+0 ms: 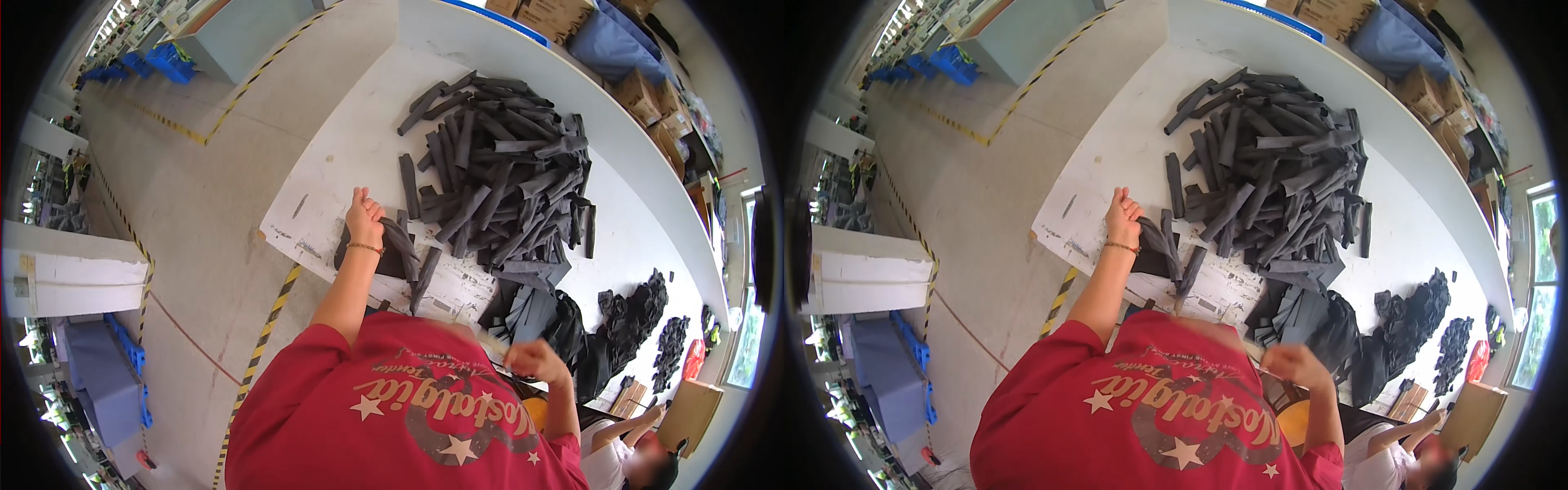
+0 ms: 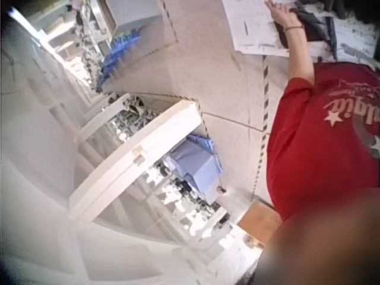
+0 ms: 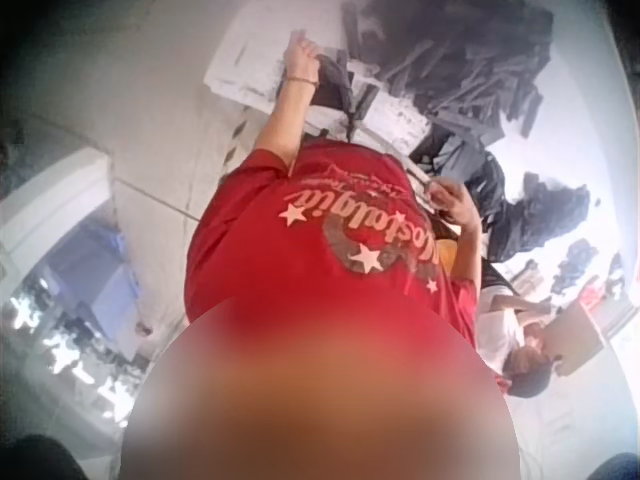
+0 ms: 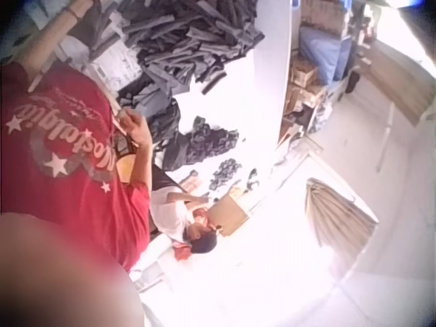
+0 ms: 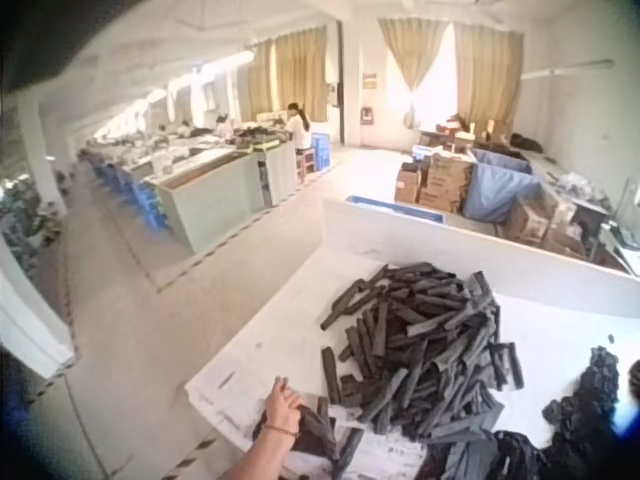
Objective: Using a wooden stick to turn grey foam or fabric tubes right-side out.
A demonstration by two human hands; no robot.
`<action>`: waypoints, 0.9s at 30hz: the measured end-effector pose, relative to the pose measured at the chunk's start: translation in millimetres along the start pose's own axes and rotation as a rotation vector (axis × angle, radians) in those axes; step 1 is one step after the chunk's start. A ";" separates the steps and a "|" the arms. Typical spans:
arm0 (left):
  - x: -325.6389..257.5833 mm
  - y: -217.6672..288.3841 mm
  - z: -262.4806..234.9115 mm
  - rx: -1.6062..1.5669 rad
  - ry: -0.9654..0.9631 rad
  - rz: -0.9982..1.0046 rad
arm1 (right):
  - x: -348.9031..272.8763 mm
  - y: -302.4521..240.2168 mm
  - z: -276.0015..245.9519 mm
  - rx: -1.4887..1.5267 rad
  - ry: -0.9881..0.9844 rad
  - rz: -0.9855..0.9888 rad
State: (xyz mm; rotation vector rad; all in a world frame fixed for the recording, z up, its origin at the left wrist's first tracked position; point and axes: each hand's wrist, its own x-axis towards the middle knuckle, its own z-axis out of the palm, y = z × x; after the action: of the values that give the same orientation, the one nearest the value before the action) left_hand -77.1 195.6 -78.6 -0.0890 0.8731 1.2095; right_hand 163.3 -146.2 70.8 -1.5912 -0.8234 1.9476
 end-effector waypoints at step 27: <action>-68.1 -43.6 -79.1 1.621 -0.582 0.843 | 181.6 -146.8 -59.2 -0.333 1.224 -0.697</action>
State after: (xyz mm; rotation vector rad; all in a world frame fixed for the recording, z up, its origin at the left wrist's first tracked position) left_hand -88.5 86.6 -106.2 1.9782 1.1421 0.8173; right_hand 184.7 92.2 43.6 -1.8875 -0.9310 0.2043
